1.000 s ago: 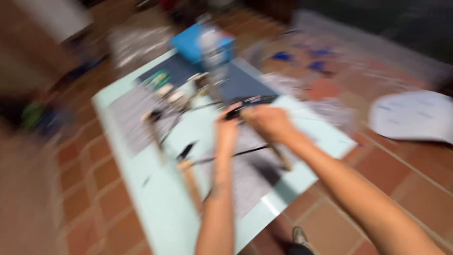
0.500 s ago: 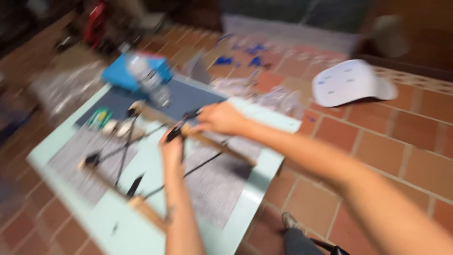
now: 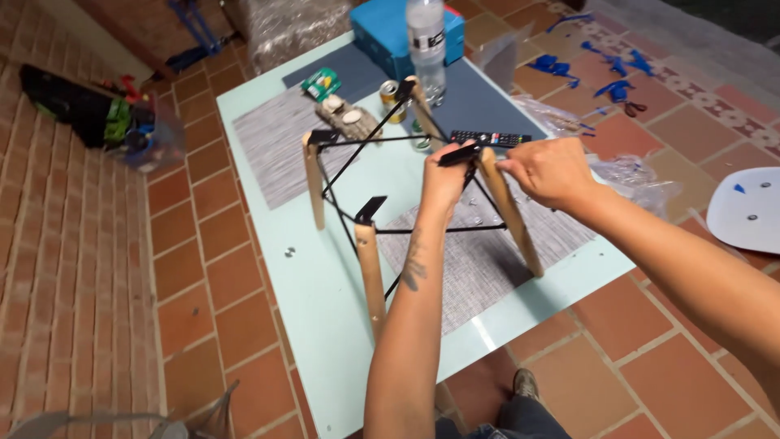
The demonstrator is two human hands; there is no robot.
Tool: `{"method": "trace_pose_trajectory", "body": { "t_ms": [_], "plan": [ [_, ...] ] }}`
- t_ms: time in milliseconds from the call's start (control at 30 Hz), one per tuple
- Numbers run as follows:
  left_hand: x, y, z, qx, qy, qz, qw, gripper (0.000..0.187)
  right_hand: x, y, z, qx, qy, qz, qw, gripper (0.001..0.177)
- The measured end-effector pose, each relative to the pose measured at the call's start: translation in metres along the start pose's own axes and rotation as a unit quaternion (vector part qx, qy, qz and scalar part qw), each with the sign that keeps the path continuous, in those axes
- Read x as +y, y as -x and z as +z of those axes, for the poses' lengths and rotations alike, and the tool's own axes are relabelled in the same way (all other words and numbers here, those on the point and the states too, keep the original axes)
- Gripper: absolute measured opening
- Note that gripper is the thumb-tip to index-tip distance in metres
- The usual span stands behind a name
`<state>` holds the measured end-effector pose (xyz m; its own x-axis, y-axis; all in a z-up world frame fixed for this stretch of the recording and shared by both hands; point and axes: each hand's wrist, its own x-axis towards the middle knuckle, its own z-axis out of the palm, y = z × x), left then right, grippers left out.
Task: The person assembles a small wooden stool by attaching metal brackets to the legs and tightening screws. They repeatedly adjust the frame and secure the joints on a glass table.
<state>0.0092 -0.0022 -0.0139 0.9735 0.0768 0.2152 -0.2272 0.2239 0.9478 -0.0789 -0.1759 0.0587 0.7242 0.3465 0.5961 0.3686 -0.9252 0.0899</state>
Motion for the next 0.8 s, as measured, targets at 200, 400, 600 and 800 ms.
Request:
{"method": "trace_pose_trajectory", "body": {
  "t_ms": [200, 400, 600, 800],
  "plan": [
    [0.044, 0.017, -0.006, -0.016, -0.023, -0.020, 0.999, 0.027, -0.032, 0.012, -0.010, -0.083, 0.043, 0.162, 0.982, 0.060],
    [0.048, 0.016, -0.010, -0.029, -0.064, -0.019, 0.997, 0.027, -0.039, 0.012, -0.011, -0.121, 0.083, 0.190, 0.971, 0.066],
    [0.032, 0.008, -0.007, -0.046, -0.110, -0.047, 0.992, 0.029, -0.055, 0.001, -0.041, -0.118, 0.012, 0.169, 0.979, 0.050],
    [0.062, 0.020, -0.015, -0.051, -0.102, -0.080, 0.990, 0.016, -0.056, -0.013, -0.053, -0.129, -0.061, 0.110, 0.984, 0.039]
  ]
}}
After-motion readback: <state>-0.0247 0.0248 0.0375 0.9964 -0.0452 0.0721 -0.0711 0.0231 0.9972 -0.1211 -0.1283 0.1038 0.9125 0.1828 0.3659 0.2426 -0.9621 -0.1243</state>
